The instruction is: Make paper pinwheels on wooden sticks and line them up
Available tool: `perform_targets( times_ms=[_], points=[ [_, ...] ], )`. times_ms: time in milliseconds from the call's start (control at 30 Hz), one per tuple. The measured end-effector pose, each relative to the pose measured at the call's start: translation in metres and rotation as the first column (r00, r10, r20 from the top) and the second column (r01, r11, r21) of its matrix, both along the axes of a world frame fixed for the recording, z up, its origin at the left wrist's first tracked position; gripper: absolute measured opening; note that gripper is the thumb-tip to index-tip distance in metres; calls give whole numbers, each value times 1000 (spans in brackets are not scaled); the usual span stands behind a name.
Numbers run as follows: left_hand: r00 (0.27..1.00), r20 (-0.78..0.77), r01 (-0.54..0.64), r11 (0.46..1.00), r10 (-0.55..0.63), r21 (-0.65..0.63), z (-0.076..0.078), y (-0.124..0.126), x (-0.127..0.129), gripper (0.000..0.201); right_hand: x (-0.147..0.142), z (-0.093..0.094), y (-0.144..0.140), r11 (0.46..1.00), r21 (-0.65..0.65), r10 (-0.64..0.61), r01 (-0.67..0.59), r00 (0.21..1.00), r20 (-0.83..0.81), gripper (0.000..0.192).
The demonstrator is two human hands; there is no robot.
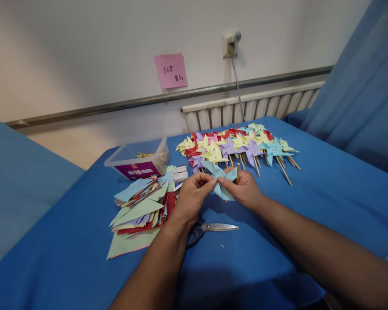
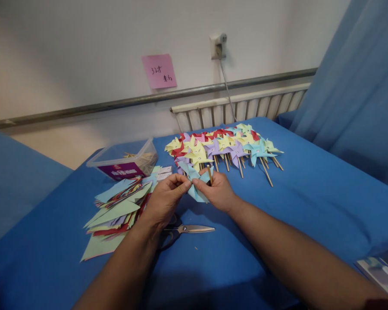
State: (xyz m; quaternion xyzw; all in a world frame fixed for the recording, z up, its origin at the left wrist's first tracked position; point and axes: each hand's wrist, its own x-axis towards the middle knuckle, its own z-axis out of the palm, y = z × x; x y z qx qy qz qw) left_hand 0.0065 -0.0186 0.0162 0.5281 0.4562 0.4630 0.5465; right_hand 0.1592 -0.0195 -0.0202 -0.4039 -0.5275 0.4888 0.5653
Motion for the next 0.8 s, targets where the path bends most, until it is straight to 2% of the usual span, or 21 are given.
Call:
perform_targets(
  times_ms=[167,300,467,567,667,800],
  points=[
    [998,61,-27,999,29,-31,-1,0,1,27,1,-1,-1,999,-3,51,-51,999,-16,27],
    [986,164,-21,995,37,-96,-1,0,1,31,0,-1,-2,999,-14,46,-46,999,1,28],
    [954,288,-24,981,79,-191,4,-2,1,43,1,-2,1,995,-44,86,-88,995,-43,27],
    [953,289,-24,973,92,-230,7,-4,2,43,2,-2,3,994,-55,89,-94,993,-76,25],
    [967,245,-26,978,78,-208,6,-4,2,40,3,-1,3,993,-64,93,-98,993,-71,24],
    [985,156,-68,995,80,-79,-3,-1,3,35,0,-1,3,994,-79,70,-74,996,-56,25]
  ],
)
